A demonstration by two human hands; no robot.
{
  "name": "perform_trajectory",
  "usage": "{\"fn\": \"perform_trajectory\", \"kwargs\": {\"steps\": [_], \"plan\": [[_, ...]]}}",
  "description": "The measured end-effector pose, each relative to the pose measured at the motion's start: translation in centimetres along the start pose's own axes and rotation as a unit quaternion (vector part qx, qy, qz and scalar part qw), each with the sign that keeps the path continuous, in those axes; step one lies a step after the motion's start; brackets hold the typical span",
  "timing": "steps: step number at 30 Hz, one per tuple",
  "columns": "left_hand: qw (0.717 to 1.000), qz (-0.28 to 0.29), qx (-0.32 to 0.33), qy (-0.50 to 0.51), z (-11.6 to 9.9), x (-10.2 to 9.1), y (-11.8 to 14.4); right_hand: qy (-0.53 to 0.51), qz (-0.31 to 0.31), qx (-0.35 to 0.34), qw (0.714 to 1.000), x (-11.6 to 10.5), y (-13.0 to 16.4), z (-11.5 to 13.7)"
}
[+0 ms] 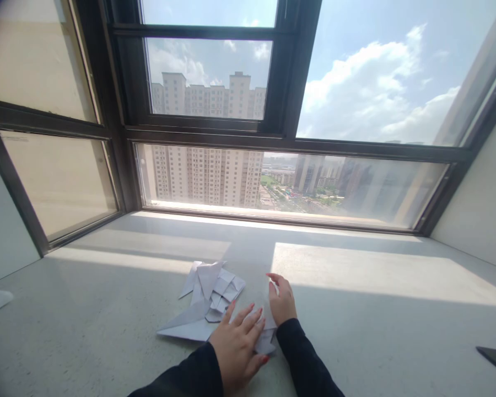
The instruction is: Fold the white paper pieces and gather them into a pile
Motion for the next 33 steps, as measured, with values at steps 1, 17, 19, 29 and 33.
{"fn": "perform_trajectory", "kwargs": {"steps": [1,17,19,29,33], "plan": [[1.0,0.0,-0.012,0.002,0.0,0.7,-1.0,0.018,-0.007,-0.004,1.0,0.1,-0.1,-0.7],[0.981,-0.059,-0.148,-0.108,11.6,-3.6,2.2,0.128,0.065,0.032,0.989,1.6,0.3,-2.0],[0.978,-0.043,-0.161,-0.122,13.2,-4.7,3.4,0.126,0.067,0.034,0.989,1.6,0.4,-2.0],[0.981,-0.026,-0.127,-0.147,16.9,-11.0,8.1,0.002,0.078,0.03,0.996,0.6,0.3,0.4],[0.971,-0.13,-0.119,-0.163,12.5,-12.7,6.4,-0.029,0.218,0.012,0.976,1.5,1.2,2.5]]}}
Point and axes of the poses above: each hand's wrist, its own y-axis away from the middle knuckle, its own x-axis out of the palm, z = x × y, the point moved 4 cm from there along -y, towards the middle knuckle, and after that the axes turned 11 degrees about y, right-handed, at the moved point
